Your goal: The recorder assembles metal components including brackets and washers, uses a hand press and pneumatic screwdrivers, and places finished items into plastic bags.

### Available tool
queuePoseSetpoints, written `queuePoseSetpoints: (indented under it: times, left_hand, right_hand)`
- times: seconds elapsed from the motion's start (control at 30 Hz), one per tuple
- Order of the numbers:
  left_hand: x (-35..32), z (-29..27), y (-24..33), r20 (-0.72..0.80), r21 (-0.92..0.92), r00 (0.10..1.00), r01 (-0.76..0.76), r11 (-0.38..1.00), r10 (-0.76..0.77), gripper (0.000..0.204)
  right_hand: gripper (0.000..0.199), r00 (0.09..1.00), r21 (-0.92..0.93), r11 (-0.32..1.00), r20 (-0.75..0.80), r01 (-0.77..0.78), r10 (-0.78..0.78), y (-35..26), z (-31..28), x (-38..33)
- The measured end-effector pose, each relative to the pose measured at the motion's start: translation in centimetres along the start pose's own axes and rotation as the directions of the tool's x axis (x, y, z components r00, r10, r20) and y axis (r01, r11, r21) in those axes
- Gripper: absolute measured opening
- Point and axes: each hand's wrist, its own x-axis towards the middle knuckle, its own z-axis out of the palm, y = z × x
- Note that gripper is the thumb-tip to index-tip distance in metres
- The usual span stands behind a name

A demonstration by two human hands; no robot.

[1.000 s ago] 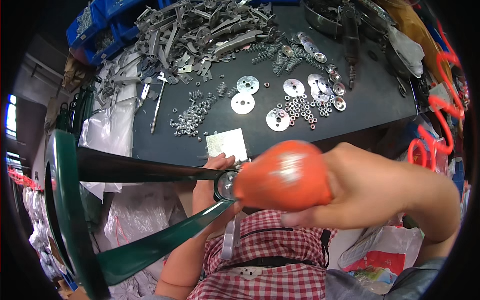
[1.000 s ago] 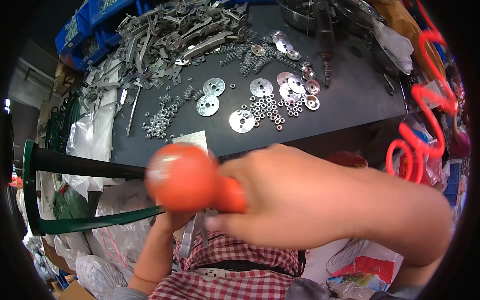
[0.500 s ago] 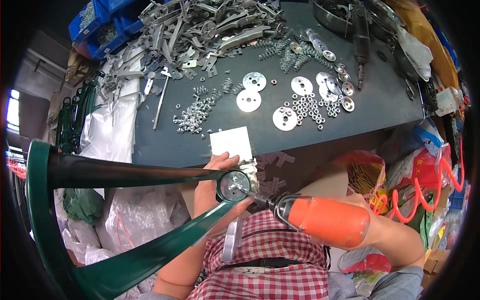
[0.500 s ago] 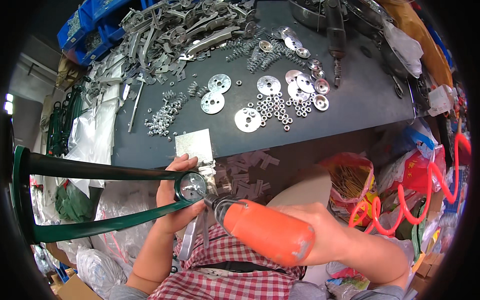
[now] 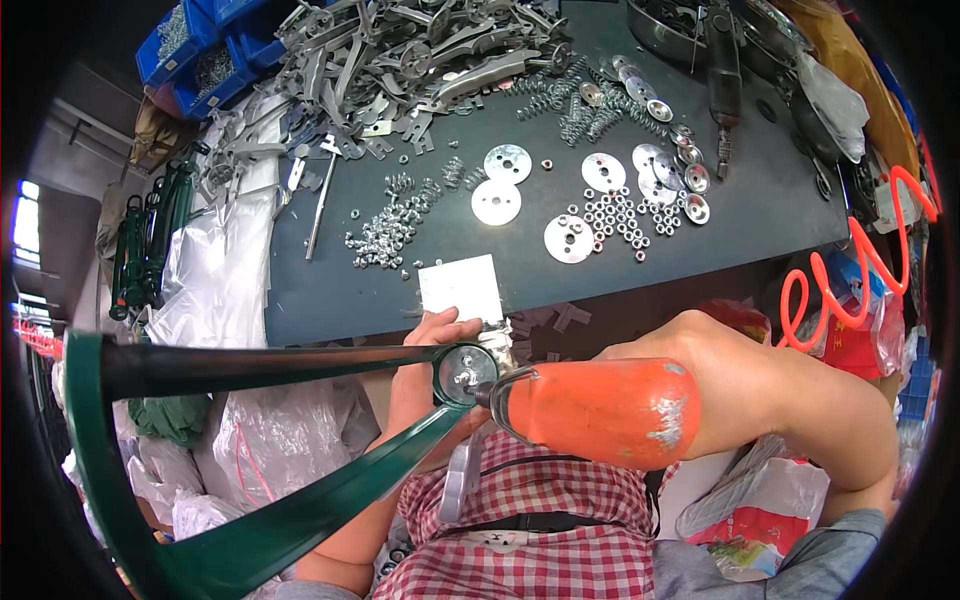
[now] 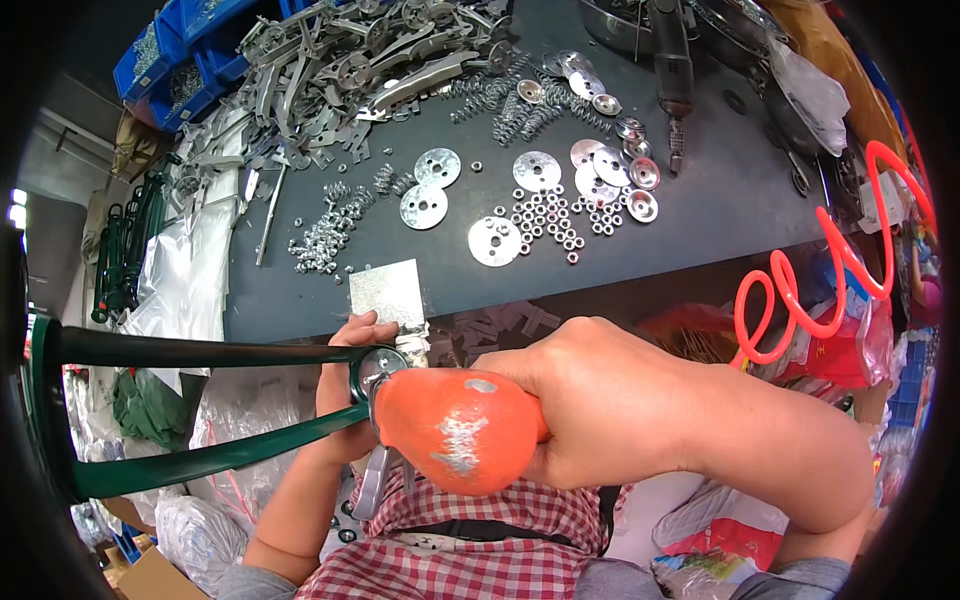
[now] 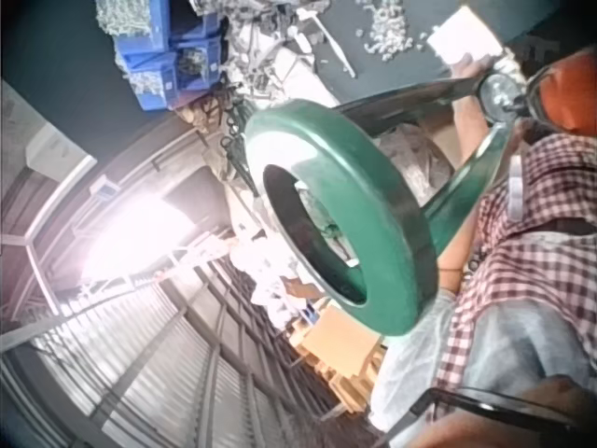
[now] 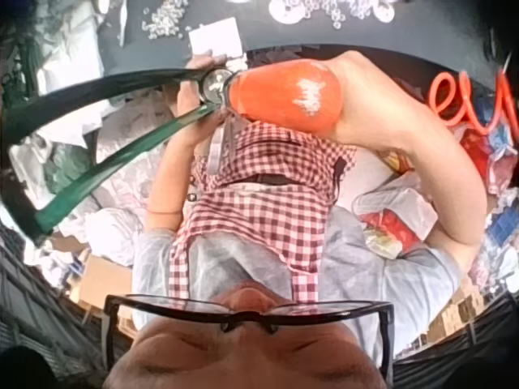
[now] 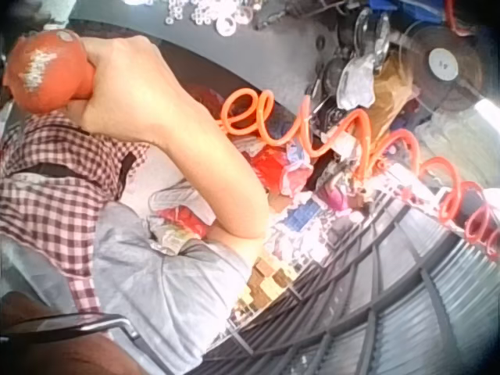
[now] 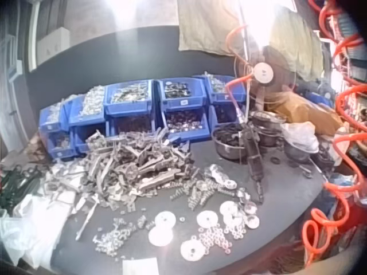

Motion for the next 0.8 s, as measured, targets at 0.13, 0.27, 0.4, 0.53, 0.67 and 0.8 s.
queuePoseSetpoints:
  times: [0.13, 0.27, 0.4, 0.53, 0.67, 0.8]
  left_hand:
    - [-0.8, 0.0, -0.7, 0.056, -0.127, 0.983, 0.181, 0.975, -0.175, 0.077]
    - [-0.2, -0.1, 0.2, 0.049, -0.021, 0.995, 0.087, 0.996, -0.086, 0.075]
    - [0.0, -0.2, 0.2, 0.03, 0.058, 1.0, -0.009, 0.998, 0.007, 0.076]
    - [-0.4, 0.7, -0.1, -0.105, -0.246, 0.965, 0.208, 0.947, -0.239, 0.067]
    - [0.1, -0.7, -0.1, 0.003, -0.133, 0.996, 0.087, 0.987, -0.088, 0.071]
    - [-0.2, -0.5, 0.2, 0.02, 0.026, 0.998, 0.061, 0.998, -0.062, 0.072]
  right_hand:
    - [0.033, 1.0, 0.003, 1.0, 0.018, -0.021, 0.021, -0.3, 0.2, 0.1]
    - [0.034, 0.997, 0.158, 0.985, -0.039, -0.064, 0.071, 0.0, 0.6, 0.0]
    - [0.033, 0.995, 0.138, 0.987, -0.032, -0.087, 0.092, -0.4, 0.6, 0.0]
    - [0.033, 0.991, 0.089, 0.988, -0.004, -0.13, 0.131, -0.7, 0.8, -0.1]
    - [0.035, 0.987, 0.171, 0.975, -0.048, -0.145, 0.155, -0.8, 1.6, -1.1]
    - [0.039, 0.99, 0.285, 0.959, -0.137, 0.002, 0.039, 0.2, 2.4, -3.1]
